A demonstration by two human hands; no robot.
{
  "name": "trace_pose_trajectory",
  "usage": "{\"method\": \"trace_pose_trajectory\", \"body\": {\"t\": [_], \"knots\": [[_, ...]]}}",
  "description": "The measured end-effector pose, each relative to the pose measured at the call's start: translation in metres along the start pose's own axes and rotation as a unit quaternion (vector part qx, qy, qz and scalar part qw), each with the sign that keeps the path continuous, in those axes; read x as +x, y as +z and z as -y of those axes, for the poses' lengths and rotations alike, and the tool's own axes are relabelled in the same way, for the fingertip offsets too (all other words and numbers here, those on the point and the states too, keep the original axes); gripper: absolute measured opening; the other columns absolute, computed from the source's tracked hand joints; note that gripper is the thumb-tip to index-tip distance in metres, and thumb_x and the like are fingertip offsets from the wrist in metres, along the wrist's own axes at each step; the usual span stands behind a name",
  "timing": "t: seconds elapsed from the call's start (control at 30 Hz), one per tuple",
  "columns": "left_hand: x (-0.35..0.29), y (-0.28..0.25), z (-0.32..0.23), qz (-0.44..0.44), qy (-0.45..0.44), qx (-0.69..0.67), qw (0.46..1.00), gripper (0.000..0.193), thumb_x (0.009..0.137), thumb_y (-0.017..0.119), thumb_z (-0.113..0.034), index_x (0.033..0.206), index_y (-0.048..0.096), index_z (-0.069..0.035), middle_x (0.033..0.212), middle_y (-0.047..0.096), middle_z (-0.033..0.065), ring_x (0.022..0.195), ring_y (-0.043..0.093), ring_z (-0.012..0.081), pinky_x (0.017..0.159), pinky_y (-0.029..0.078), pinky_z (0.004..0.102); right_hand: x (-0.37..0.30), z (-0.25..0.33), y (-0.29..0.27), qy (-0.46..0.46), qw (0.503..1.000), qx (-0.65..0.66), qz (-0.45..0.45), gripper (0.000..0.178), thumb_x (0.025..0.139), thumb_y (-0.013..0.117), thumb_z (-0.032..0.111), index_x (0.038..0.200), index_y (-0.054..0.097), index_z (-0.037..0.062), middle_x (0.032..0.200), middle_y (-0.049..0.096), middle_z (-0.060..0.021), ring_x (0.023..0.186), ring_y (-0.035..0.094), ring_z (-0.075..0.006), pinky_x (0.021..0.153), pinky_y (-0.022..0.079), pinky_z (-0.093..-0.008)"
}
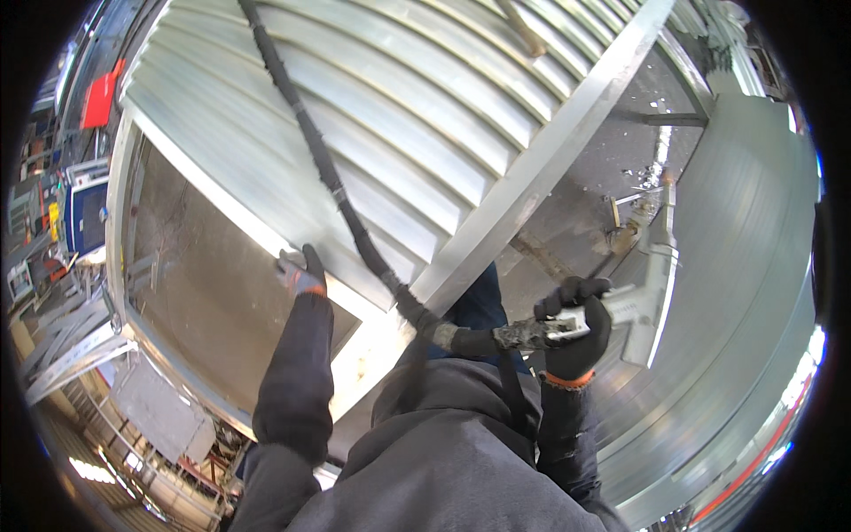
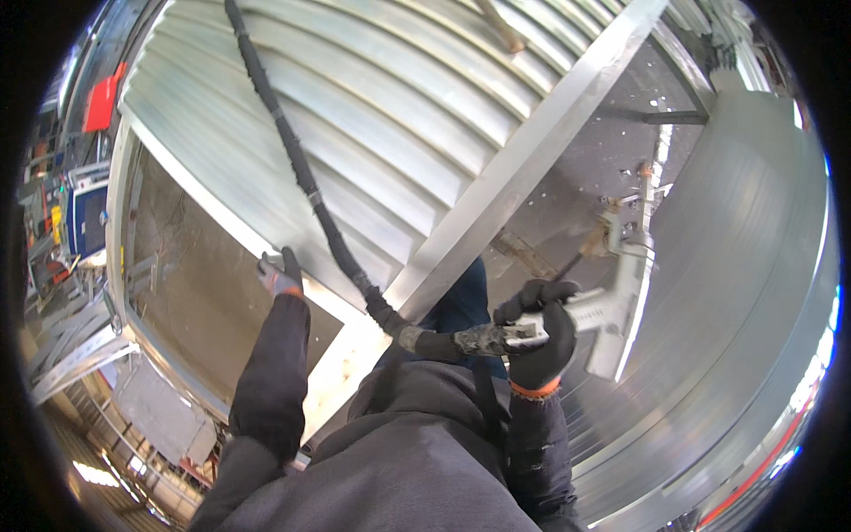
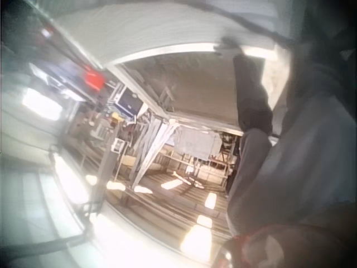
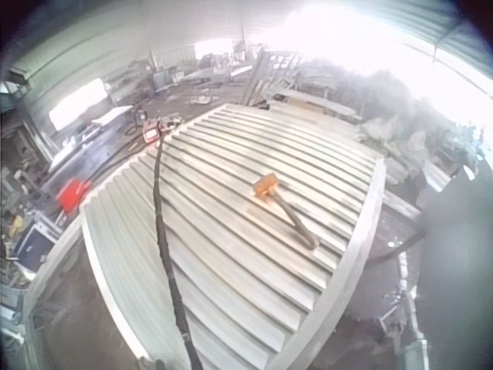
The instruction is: The person welds the edges of a large corrugated metal panel using a handheld welding torch. They move the torch along the seams to create welds, occasionally repositioning the panel and adjusting their stance. A rubber mallet rests on the panel during the process.
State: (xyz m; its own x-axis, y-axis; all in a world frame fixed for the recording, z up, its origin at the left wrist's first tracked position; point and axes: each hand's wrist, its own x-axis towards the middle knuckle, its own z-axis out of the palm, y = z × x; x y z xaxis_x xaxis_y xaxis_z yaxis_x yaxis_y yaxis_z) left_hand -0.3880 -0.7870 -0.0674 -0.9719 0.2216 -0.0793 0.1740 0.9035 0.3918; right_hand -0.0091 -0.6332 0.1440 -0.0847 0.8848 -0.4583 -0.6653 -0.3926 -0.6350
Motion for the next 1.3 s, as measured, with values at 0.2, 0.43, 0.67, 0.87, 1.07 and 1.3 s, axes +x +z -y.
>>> {"method": "trace_pose_trajectory", "body": {"t": [0.2, 0.43, 0.67, 0.87, 1.07, 1.3], "knots": [[-0.138, -0.117, -0.093, 0.452, 0.243, -0.167, 0.842, 0.066, 0.083, 0.077, -0.020, 0.139, 0.050, 0.002, 0.108, 0.065, 0.0200, 0.100, 0.065, 0.0355, 0.086, 0.053, 0.0398, 0.034, -0.025, 0.018, 0.080, 0.979, -0.083, -0.170, 0.016, 0.094, 0.063, 0.022, 0.097, 0.057, 0.0073, 0.081, 0.061, -0.0077, 0.068, 0.064, -0.0210, 0.061, 0.057, -0.0383], [-0.159, -0.119, -0.143, 0.419, 0.445, -0.011, 0.791, 0.065, 0.076, 0.079, -0.041, 0.124, 0.061, -0.003, 0.104, 0.068, 0.0165, 0.098, 0.066, 0.0344, 0.084, 0.050, 0.0447, 0.063, -0.058, 0.043, 0.185, 0.957, -0.092, -0.204, 0.017, 0.098, 0.061, 0.020, 0.091, 0.059, 0.0046, 0.077, 0.061, -0.0076, 0.063, 0.063, -0.0204, 0.056, 0.056, -0.0374], [-0.146, -0.134, -0.078, 0.411, 0.404, 0.038, 0.816, 0.051, 0.071, 0.082, -0.047, 0.098, 0.069, -0.005, 0.085, 0.071, 0.0131, 0.080, 0.069, 0.0332, 0.076, 0.052, 0.0438, 0.040, -0.099, 0.047, 0.211, 0.962, -0.081, -0.155, 0.019, 0.094, 0.064, 0.023, 0.097, 0.057, 0.0062, 0.082, 0.063, -0.0089, 0.065, 0.064, -0.0229, 0.059, 0.057, -0.0400], [-0.147, -0.190, 0.015, 0.354, 0.399, 0.041, 0.845, 0.045, 0.069, 0.081, -0.047, 0.086, 0.069, -0.007, 0.074, 0.069, 0.0124, 0.070, 0.068, 0.0342, 0.067, 0.051, 0.0444, -0.037, -0.168, 0.053, 0.219, 0.956, -0.188, -0.048, 0.017, 0.098, 0.060, 0.017, 0.093, 0.059, 0.0007, 0.076, 0.063, -0.0112, 0.062, 0.065, -0.0232, 0.056, 0.053, -0.0360], [-0.148, -0.204, 0.039, 0.463, 0.266, -0.028, 0.845, 0.046, 0.073, 0.081, -0.034, 0.102, 0.065, -0.003, 0.080, 0.070, 0.0137, 0.073, 0.069, 0.0340, 0.068, 0.054, 0.0435, -0.068, -0.201, 0.048, 0.199, 0.940, -0.277, -0.019, 0.020, 0.097, 0.069, 0.019, 0.105, 0.060, 0.0030, 0.086, 0.062, -0.0023, 0.076, 0.058, -0.0121, 0.063, 0.048, -0.0298], [-0.157, -0.147, -0.011, 0.518, 0.254, -0.079, 0.813, 0.058, 0.087, 0.072, -0.016, 0.136, 0.047, 0.001, 0.119, 0.067, 0.0132, 0.112, 0.065, 0.0260, 0.092, 0.052, 0.0394, -0.020, -0.207, 0.052, 0.147, 0.946, -0.289, -0.028, 0.042, 0.097, 0.066, 0.015, 0.132, 0.047, 0.0005, 0.109, 0.061, -0.0063, 0.098, 0.054, -0.0131, 0.086, 0.048, -0.0307]]}}
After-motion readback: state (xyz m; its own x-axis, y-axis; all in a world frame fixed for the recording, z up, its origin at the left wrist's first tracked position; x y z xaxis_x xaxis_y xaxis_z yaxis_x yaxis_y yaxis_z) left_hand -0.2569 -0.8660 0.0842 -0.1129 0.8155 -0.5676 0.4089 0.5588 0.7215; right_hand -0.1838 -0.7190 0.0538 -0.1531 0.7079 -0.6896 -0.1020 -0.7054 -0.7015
